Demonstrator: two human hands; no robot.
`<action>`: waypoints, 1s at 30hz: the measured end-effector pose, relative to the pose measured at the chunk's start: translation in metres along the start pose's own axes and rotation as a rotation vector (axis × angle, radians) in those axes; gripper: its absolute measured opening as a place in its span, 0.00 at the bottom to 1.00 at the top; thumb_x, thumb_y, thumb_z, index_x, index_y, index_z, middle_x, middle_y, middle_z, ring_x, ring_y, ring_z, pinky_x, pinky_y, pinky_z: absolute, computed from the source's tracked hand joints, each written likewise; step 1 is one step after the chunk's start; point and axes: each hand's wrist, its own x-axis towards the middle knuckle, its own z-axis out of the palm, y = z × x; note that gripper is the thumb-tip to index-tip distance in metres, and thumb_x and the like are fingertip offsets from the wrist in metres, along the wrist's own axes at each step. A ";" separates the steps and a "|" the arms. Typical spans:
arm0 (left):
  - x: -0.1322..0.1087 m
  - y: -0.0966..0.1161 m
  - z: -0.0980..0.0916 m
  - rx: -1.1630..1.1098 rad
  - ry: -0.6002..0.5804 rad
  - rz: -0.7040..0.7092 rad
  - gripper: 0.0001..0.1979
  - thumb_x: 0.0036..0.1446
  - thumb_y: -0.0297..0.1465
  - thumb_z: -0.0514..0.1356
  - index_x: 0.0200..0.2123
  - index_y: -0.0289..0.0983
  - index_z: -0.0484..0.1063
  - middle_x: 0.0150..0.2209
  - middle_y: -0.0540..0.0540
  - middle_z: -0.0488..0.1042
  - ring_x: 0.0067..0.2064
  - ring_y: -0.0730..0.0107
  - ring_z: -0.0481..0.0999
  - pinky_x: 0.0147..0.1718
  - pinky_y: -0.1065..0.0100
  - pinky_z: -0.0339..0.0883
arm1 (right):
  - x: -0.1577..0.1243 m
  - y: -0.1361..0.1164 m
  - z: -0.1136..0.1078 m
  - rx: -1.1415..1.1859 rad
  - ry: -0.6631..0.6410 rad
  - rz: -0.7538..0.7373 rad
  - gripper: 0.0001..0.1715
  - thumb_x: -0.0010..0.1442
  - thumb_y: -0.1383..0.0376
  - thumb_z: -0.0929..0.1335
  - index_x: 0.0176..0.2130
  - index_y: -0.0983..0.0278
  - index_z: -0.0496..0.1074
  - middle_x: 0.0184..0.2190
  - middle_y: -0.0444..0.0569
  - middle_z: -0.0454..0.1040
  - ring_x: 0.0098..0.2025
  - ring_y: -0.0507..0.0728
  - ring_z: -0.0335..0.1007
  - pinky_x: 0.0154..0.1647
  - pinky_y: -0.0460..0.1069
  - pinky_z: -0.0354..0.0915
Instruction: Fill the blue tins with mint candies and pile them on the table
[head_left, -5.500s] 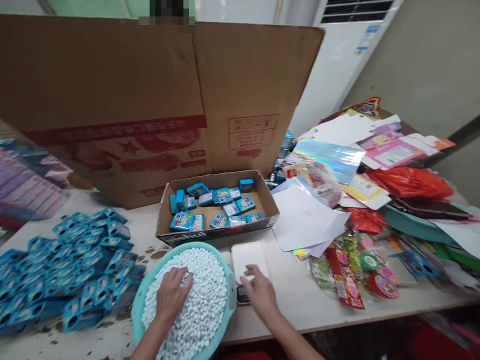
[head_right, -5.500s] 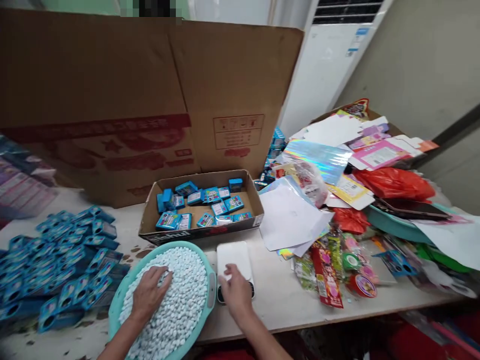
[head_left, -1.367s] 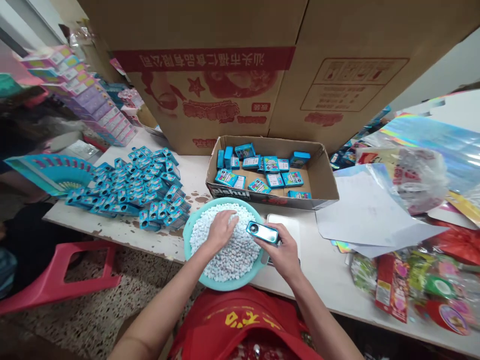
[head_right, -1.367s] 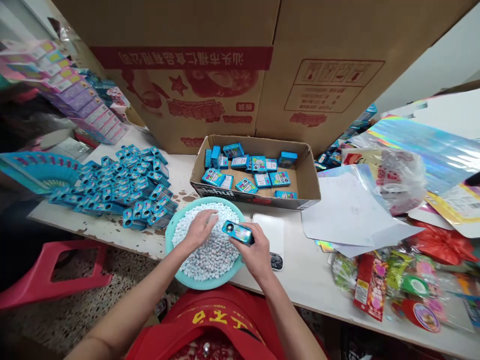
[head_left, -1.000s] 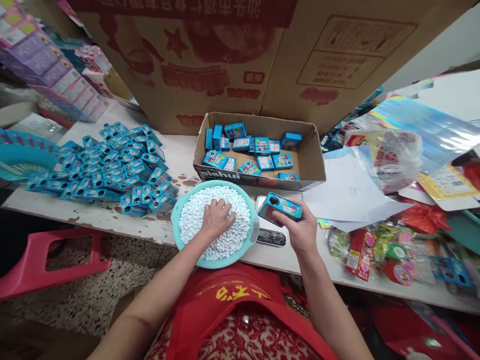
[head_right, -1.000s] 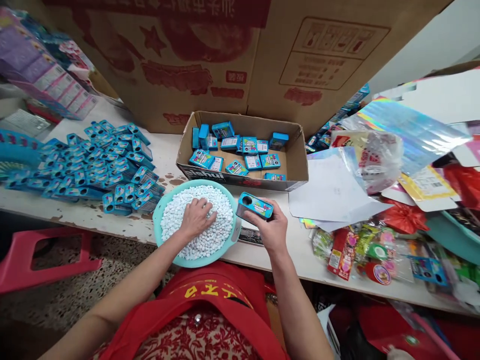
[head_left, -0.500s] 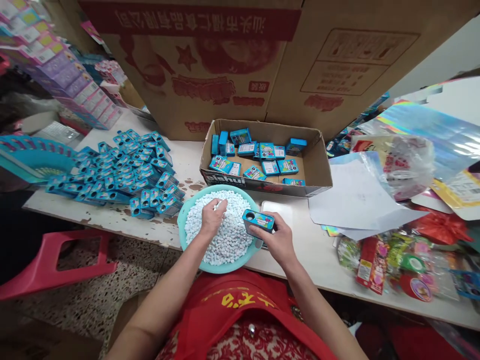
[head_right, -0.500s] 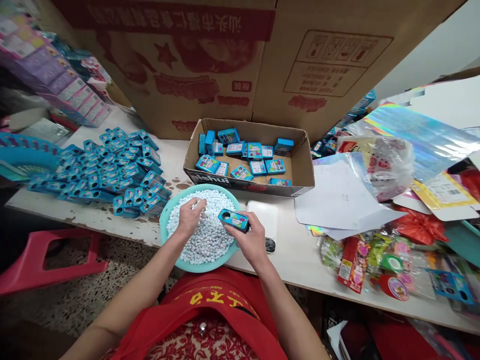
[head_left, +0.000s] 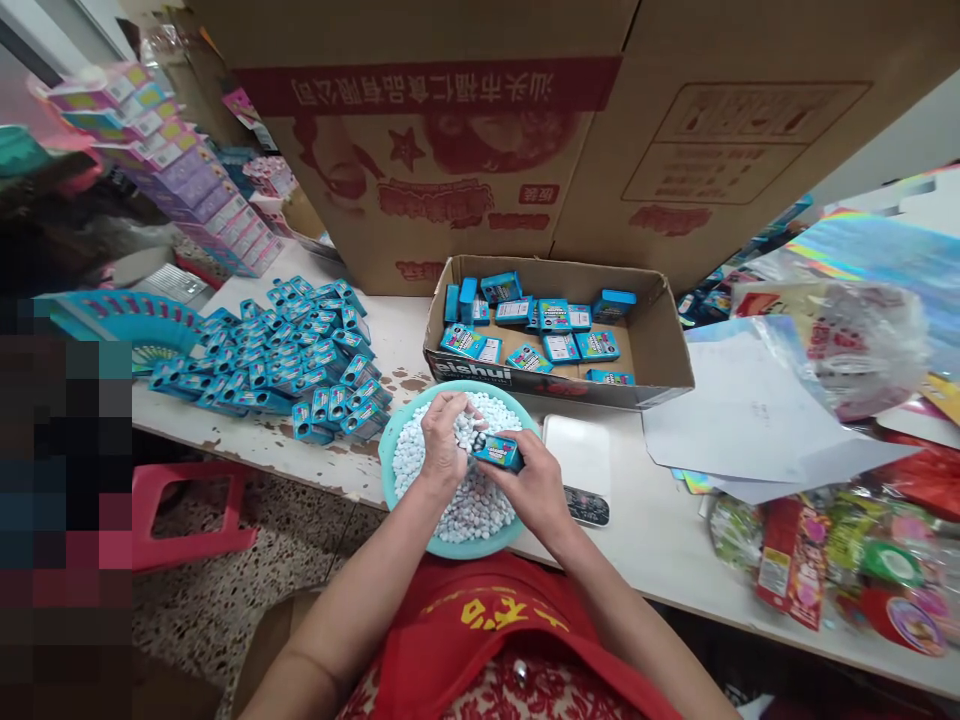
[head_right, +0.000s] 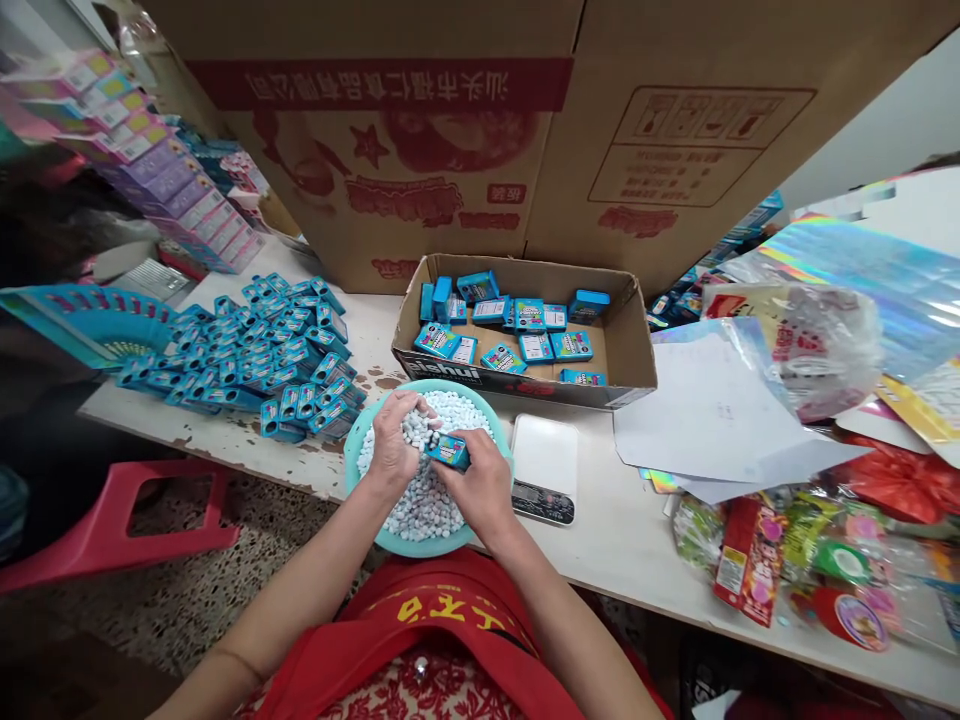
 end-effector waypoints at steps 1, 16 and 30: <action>0.000 0.000 0.001 0.009 0.002 0.005 0.11 0.46 0.34 0.63 0.23 0.35 0.63 0.22 0.54 0.65 0.23 0.77 0.67 0.23 0.72 0.66 | 0.001 -0.001 0.000 -0.004 -0.002 -0.005 0.16 0.50 0.61 0.72 0.40 0.61 0.70 0.37 0.49 0.73 0.42 0.61 0.71 0.43 0.54 0.66; 0.002 0.004 0.013 0.189 0.015 0.053 0.14 0.47 0.37 0.64 0.24 0.36 0.64 0.17 0.55 0.65 0.19 0.79 0.65 0.21 0.75 0.60 | 0.007 -0.007 -0.007 0.055 -0.028 0.029 0.16 0.48 0.62 0.73 0.39 0.60 0.71 0.36 0.47 0.72 0.41 0.60 0.70 0.41 0.52 0.65; -0.003 0.010 0.018 0.138 0.017 0.091 0.14 0.46 0.37 0.65 0.25 0.36 0.64 0.17 0.56 0.64 0.18 0.80 0.64 0.18 0.76 0.58 | 0.002 -0.017 -0.007 0.116 0.013 0.026 0.14 0.48 0.67 0.71 0.37 0.60 0.68 0.35 0.46 0.69 0.41 0.59 0.67 0.43 0.53 0.63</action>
